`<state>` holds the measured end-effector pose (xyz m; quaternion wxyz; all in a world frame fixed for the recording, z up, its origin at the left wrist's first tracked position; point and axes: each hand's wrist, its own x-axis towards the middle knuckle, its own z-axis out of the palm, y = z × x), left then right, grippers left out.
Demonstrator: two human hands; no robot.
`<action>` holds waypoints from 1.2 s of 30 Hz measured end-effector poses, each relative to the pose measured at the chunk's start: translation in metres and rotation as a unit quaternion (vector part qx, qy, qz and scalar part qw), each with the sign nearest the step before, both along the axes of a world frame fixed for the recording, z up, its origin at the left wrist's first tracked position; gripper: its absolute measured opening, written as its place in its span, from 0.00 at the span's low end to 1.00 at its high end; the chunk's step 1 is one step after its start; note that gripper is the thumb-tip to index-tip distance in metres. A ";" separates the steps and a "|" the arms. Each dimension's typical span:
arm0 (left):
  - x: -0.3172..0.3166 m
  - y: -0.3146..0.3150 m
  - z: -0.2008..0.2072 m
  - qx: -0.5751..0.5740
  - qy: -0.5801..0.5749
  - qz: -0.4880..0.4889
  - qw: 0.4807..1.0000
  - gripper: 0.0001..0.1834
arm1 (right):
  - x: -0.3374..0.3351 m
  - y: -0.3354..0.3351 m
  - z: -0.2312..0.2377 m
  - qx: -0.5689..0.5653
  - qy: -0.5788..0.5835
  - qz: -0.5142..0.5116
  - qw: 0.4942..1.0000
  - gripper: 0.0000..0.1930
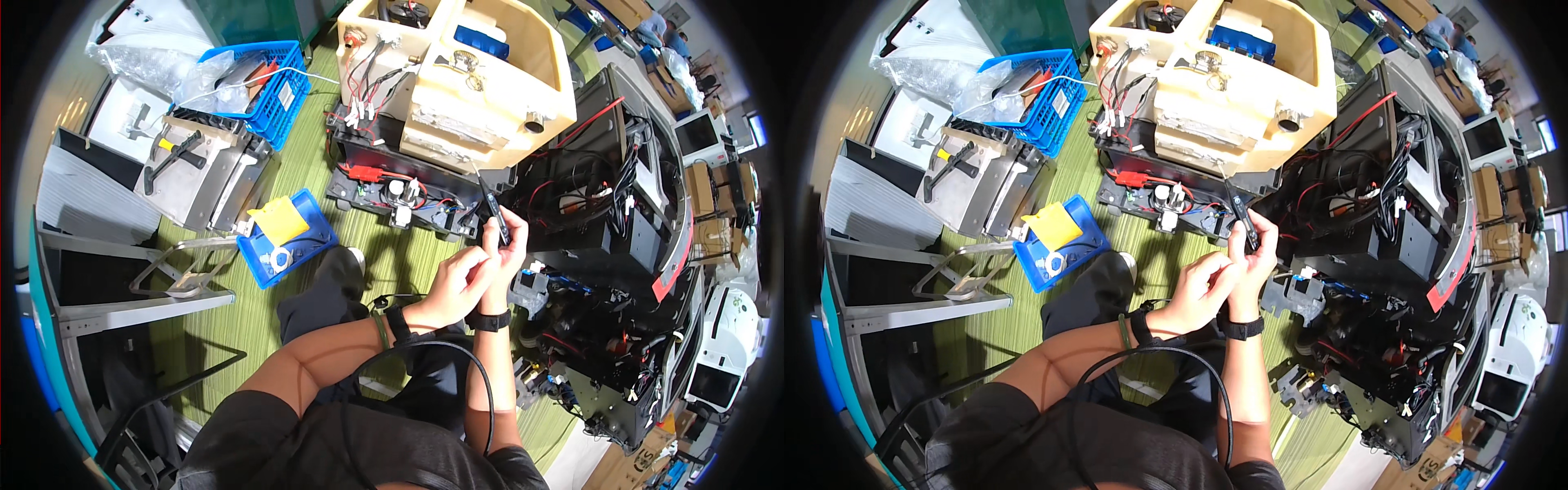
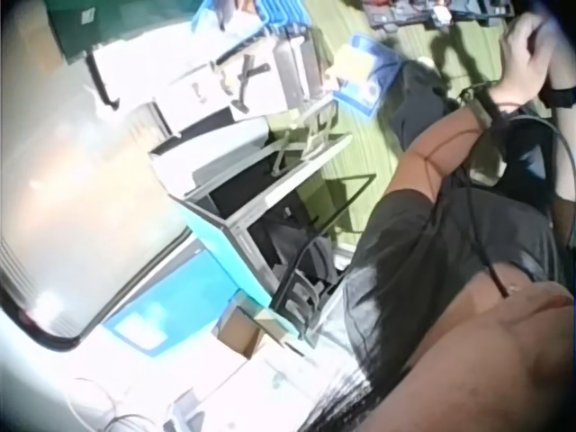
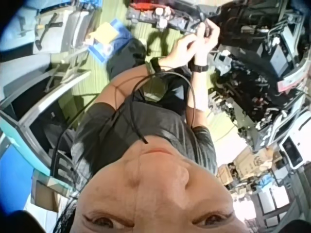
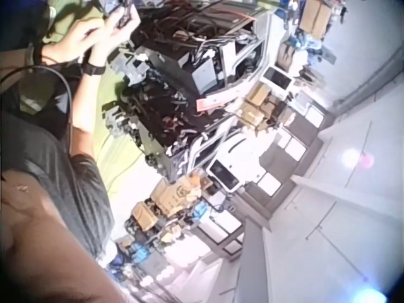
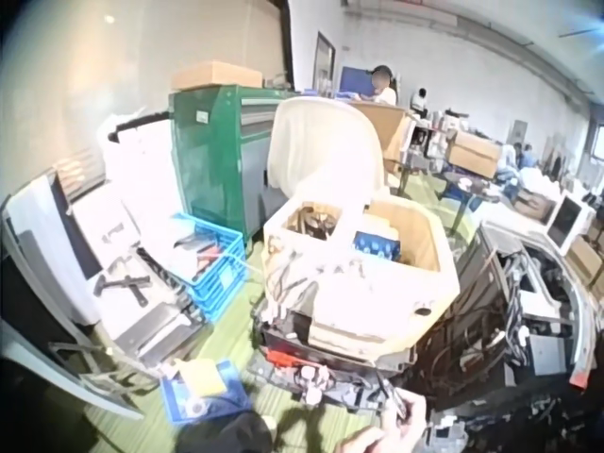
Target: The recorder is performing internal wiring and component assembly on a large electromechanical unit.
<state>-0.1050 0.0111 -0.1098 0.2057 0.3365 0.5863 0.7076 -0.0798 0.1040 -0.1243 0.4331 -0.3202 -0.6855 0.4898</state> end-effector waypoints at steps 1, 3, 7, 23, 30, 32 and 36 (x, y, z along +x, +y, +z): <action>-0.001 0.000 0.002 0.002 -0.002 0.002 1.000 0.05 | 0.000 0.001 -0.002 0.004 -0.002 0.000 1.000 0.10; -0.003 0.002 0.003 0.008 -0.001 0.005 1.000 0.05 | -0.003 0.003 0.001 -0.001 -0.001 0.004 1.000 0.10; -0.006 0.004 0.004 0.008 -0.003 0.009 1.000 0.04 | -0.006 0.004 0.002 -0.032 -0.001 0.003 0.999 0.09; -0.003 0.000 -0.002 0.015 -0.021 -0.001 1.000 0.05 | -0.002 -0.007 -0.005 -0.036 -0.011 -0.005 0.999 0.08; -0.007 -0.006 -0.002 0.020 -0.020 -0.005 1.000 0.07 | -0.007 -0.012 -0.020 -0.094 0.004 0.007 0.996 0.07; -0.007 -0.007 -0.002 0.025 -0.014 -0.007 1.000 0.07 | -0.007 -0.013 -0.027 -0.089 0.000 0.011 0.996 0.07; -0.006 -0.009 -0.002 0.023 -0.023 -0.007 0.999 0.06 | -0.009 -0.021 -0.026 -0.063 -0.009 0.034 0.997 0.08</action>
